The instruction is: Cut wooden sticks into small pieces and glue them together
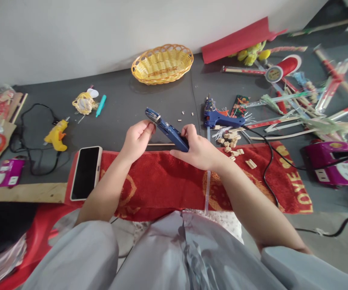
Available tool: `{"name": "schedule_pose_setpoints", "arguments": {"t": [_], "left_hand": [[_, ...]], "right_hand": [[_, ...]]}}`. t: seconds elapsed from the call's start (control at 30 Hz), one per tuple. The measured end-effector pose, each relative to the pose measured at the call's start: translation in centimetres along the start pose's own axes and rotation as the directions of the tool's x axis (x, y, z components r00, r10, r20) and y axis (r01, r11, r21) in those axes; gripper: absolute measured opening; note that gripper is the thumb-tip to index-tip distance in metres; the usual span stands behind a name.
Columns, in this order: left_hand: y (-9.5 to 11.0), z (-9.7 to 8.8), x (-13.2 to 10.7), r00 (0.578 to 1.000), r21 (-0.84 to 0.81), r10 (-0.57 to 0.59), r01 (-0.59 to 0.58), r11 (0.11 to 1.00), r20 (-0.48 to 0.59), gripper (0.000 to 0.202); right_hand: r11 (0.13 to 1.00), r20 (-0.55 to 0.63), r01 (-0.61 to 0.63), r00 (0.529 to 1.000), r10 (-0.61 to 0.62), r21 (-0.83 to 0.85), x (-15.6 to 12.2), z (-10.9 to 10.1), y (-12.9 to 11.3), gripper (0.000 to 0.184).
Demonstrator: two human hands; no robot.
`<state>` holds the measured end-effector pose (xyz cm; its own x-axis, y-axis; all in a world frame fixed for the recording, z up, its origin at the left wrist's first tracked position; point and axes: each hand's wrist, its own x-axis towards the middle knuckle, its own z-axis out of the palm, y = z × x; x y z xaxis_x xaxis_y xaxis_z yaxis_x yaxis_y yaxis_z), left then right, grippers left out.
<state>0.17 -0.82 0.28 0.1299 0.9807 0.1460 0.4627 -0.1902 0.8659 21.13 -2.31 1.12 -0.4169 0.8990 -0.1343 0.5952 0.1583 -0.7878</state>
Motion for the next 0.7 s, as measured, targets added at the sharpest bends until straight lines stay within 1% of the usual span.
{"name": "schedule_pose_setpoints", "arguments": {"t": [0.07, 0.13, 0.2, 0.33, 0.4, 0.53, 0.6, 0.7], "left_hand": [[0.1, 0.0, 0.0, 0.998, -0.093, -0.058, 0.061, 0.994, 0.037, 0.045], [0.3, -0.1, -0.1, 0.994, -0.147, -0.093, 0.100, 0.984, 0.054, 0.045], [0.4, -0.1, -0.1, 0.994, -0.171, -0.098, 0.105, 0.980, 0.051, 0.045], [0.3, -0.4, -0.1, 0.996, -0.216, -0.069, 0.079, 0.973, 0.055, 0.043], [0.2, -0.7, -0.1, 0.998, -0.198, -0.040, 0.051, 0.979, 0.057, 0.043], [0.1, -1.4, 0.1, 0.996, -0.096, 0.020, -0.012, 0.995, 0.083, 0.043], [0.2, -1.5, 0.1, 0.994, -0.071, 0.026, -0.018, 0.997, 0.108, 0.040], [0.3, -1.5, 0.1, 0.991, -0.074, 0.029, -0.020, 0.997, 0.129, 0.035]], "right_hand": [[1.000, 0.002, 0.011, 1.000, -0.011, -0.003, 0.0, -0.1, -0.1, 0.051], [1.000, 0.005, 0.023, 1.000, -0.023, 0.001, 0.0, -0.1, -0.1, 0.051], [0.999, 0.011, 0.048, 0.999, -0.048, 0.015, 0.0, -0.1, 0.0, 0.050], [0.992, 0.022, 0.122, 0.992, -0.123, 0.040, 0.1, 0.0, 0.2, 0.047], [0.988, 0.026, 0.146, 0.989, -0.147, 0.048, 0.1, 0.1, 0.3, 0.047], [0.988, 0.017, 0.149, 0.989, -0.150, 0.043, 0.1, 0.3, 0.3, 0.047], [0.988, 0.015, 0.148, 0.989, -0.149, 0.036, 0.1, 0.4, 0.3, 0.047], [0.988, 0.017, 0.151, 0.988, -0.151, 0.018, 0.0, 0.5, 0.4, 0.046]]}}
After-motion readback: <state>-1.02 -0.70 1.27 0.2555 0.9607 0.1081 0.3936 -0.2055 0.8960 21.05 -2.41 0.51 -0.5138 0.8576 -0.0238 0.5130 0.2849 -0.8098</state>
